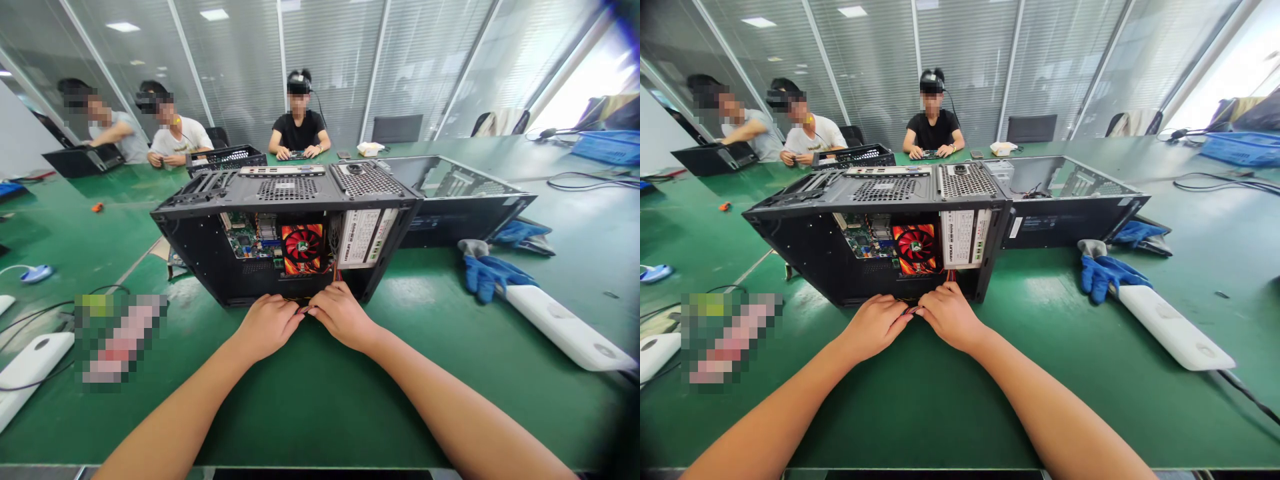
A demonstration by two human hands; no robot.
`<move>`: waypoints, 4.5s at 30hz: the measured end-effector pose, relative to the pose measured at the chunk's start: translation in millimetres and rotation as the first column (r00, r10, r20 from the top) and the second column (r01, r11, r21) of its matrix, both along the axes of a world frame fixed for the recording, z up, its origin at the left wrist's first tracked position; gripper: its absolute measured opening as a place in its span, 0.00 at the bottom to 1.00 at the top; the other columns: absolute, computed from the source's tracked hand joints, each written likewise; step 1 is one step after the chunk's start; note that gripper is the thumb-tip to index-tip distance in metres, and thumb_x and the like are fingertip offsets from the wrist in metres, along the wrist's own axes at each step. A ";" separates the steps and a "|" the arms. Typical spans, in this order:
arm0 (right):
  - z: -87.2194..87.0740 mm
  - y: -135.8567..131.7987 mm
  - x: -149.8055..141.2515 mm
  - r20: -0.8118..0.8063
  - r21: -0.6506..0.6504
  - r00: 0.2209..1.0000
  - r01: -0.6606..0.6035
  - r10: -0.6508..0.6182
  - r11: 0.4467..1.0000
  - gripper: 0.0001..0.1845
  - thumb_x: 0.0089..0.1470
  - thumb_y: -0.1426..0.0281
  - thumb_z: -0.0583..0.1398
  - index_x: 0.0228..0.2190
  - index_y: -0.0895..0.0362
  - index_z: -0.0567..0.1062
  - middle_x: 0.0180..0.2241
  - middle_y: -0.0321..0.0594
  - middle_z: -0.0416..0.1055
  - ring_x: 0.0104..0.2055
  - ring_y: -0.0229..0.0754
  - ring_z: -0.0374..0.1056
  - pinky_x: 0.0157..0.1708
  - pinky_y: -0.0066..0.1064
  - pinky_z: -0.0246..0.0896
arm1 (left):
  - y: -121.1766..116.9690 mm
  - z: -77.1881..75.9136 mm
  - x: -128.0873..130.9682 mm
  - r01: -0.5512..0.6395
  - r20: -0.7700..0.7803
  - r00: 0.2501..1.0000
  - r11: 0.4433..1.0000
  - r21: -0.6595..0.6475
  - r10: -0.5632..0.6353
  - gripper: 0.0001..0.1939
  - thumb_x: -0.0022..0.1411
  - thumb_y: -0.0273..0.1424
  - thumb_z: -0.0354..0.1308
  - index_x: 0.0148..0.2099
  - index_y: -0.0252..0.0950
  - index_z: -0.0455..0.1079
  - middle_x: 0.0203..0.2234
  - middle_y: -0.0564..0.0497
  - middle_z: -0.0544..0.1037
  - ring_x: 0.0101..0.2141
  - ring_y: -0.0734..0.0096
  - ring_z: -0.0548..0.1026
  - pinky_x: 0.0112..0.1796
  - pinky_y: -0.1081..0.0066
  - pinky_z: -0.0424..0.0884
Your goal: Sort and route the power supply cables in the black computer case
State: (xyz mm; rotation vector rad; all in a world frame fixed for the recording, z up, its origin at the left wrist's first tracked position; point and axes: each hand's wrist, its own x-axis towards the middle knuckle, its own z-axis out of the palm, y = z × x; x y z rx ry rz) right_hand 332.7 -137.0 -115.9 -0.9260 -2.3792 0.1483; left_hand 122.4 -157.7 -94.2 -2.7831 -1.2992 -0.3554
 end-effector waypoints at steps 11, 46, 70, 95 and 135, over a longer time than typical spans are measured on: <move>-5.2 -1.2 0.5 -0.073 0.083 0.997 -0.029 0.035 0.996 0.09 0.63 0.67 0.55 0.37 0.57 0.74 0.33 0.43 0.74 0.38 0.45 0.68 0.45 0.40 0.55 | -8.2 3.2 4.0 -0.006 0.088 0.996 0.991 -0.131 0.018 0.17 0.71 0.32 0.40 0.32 0.35 0.65 0.25 0.49 0.73 0.27 0.67 0.71 0.31 0.68 0.63; -10.4 10.6 7.8 -0.037 0.185 0.990 -0.127 0.136 0.974 0.12 0.64 0.65 0.54 0.35 0.56 0.76 0.32 0.41 0.78 0.34 0.41 0.71 0.45 0.37 0.60 | -3.4 -3.5 -3.6 0.042 0.133 0.991 0.971 -0.234 -0.011 0.15 0.71 0.34 0.42 0.37 0.36 0.66 0.28 0.48 0.75 0.30 0.66 0.73 0.32 0.68 0.64; -8.2 3.9 6.4 -0.131 0.132 0.984 -0.101 0.118 0.986 0.09 0.63 0.66 0.55 0.40 0.56 0.74 0.37 0.43 0.76 0.41 0.44 0.69 0.51 0.42 0.60 | -13.6 3.9 0.3 0.022 0.279 0.958 0.955 -0.295 0.064 0.17 0.71 0.34 0.41 0.29 0.37 0.59 0.23 0.53 0.67 0.25 0.71 0.66 0.29 0.71 0.59; -10.8 5.3 8.6 -0.145 0.096 0.988 -0.048 0.061 0.994 0.11 0.63 0.65 0.55 0.42 0.57 0.72 0.35 0.45 0.74 0.39 0.46 0.66 0.46 0.41 0.58 | -11.4 -2.5 1.7 0.014 0.408 0.892 0.892 -0.452 0.193 0.20 0.72 0.38 0.38 0.33 0.36 0.66 0.19 0.55 0.69 0.22 0.73 0.68 0.27 0.73 0.62; -7.0 7.8 10.4 -0.145 0.152 0.982 -0.097 0.120 0.984 0.10 0.63 0.64 0.55 0.38 0.57 0.74 0.33 0.42 0.75 0.37 0.43 0.69 0.45 0.39 0.59 | -10.1 -1.6 3.3 0.103 0.495 0.799 0.734 -0.671 0.341 0.21 0.70 0.41 0.40 0.30 0.35 0.64 0.15 0.58 0.65 0.19 0.75 0.63 0.25 0.75 0.59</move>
